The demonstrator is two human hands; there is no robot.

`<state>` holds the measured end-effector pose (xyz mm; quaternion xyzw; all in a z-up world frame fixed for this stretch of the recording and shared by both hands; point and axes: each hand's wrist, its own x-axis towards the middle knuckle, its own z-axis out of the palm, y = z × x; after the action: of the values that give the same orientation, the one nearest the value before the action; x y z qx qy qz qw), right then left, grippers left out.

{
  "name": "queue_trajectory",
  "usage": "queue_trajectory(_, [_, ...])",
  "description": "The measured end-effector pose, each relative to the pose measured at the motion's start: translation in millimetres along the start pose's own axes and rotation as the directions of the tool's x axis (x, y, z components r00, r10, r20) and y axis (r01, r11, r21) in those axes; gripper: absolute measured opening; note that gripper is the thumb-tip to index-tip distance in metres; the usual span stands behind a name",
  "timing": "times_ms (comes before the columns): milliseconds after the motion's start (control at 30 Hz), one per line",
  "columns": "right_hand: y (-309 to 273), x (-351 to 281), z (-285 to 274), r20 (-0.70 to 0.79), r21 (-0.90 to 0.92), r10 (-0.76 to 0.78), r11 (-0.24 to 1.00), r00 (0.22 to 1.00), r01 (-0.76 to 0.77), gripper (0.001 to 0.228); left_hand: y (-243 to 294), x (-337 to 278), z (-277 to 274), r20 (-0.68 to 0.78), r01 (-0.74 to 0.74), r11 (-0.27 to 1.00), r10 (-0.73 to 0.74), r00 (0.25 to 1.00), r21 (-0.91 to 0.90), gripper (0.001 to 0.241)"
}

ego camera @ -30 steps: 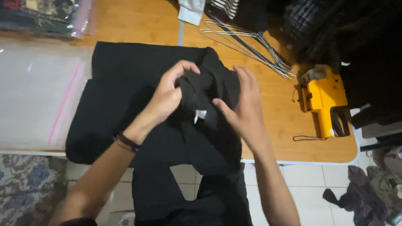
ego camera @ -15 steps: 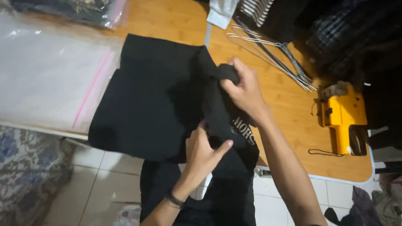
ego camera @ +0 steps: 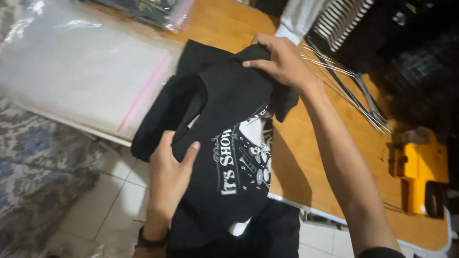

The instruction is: The person unfolds a black t-shirt on a low table, smooths it out, and uses a handheld steamer to press the fabric. They then place the shirt on a hanger and hang it on a nearby clothing rack. Finally, they remove another t-shirt from a plastic bag and begin to unfold it.

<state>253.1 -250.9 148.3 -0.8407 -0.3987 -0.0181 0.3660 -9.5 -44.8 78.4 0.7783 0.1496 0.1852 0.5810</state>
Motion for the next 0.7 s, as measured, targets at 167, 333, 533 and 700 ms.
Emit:
queue_trajectory(167, [47, 65, 82, 0.153, -0.101, -0.223, 0.966, 0.963, 0.239, 0.037, -33, 7, -10, -0.118, 0.019, 0.844, 0.053, 0.992, 0.536, 0.036])
queue_trajectory(333, [91, 86, 152, 0.164, -0.114, -0.473, 0.863, 0.866, 0.493, 0.043, -68, 9, 4, -0.161, -0.043, 0.77, 0.187, 0.969, 0.636, 0.044])
queue_trajectory(533, [92, 65, 162, 0.298, -0.185, -0.242, 0.934, 0.924, 0.304, 0.046, -84, 11, 12, -0.17, 0.079, 0.756, 0.044, 0.984, 0.65, 0.031])
queue_trajectory(700, [86, 45, 157, 0.162, -0.178, -0.234, 0.948, 0.958, 0.262, 0.033, -91, 9, 11, -0.174, -0.034, 0.81, 0.166, 0.971, 0.586, 0.03])
